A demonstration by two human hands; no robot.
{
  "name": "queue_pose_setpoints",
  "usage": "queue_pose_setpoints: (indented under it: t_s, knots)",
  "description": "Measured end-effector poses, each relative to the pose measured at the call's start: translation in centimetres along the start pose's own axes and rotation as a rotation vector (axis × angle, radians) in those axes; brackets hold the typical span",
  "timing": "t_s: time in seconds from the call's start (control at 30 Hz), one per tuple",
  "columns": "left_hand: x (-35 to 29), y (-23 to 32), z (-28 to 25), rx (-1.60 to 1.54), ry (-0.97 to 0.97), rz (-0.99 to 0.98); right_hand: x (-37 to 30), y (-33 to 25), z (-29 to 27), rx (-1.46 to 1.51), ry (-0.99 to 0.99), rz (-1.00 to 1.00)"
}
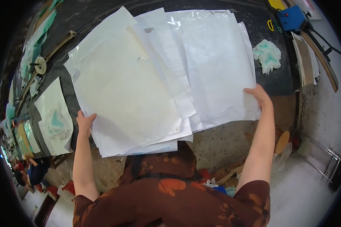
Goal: Organizing shoe padding components and protective paper layers on a factory workbench.
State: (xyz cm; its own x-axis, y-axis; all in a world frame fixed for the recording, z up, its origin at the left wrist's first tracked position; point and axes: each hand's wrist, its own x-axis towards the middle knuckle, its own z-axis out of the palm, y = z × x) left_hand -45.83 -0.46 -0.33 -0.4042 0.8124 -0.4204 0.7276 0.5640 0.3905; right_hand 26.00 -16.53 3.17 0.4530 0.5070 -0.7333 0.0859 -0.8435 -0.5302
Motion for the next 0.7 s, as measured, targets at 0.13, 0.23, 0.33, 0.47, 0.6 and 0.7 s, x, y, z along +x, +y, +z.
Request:
queue_pose_setpoints:
  t_s: [0.13,0.23,0.33,0.47,0.6,0.7]
  knots:
    - [0.4,-0.7,-0.2,-0.005,-0.005,0.009,-4.9,-3.1,-1.8,0.018,0.156,-0.292]
    - [1.5,-3.4,-0.4,-0.205,-0.038,0.060,-11.3,-7.2,-3.8,0.111,0.282,-0.426]
    - [0.4,-1.3,-1.0,-0.227,-0.069,0.025,-17.1,-6.8,-9.5,0.244,0.358,-0.516]
    - [2.8,-3.7,-1.6,-0.408,-0.178,-0.068,-22.5,-7.6,-11.4,0.286,0.584,-0.420]
    - [3.2,-3.1,-2.6,-0.495,-0.261,-0.141,-23.0,-4.9,-14.2,0.475,0.325,-0.496]
    - [2.9,-3.6,-3.2,-0.602,-0.416,-0.139,-22.6,-7.6,-7.9,0.163,0.487,-0.674]
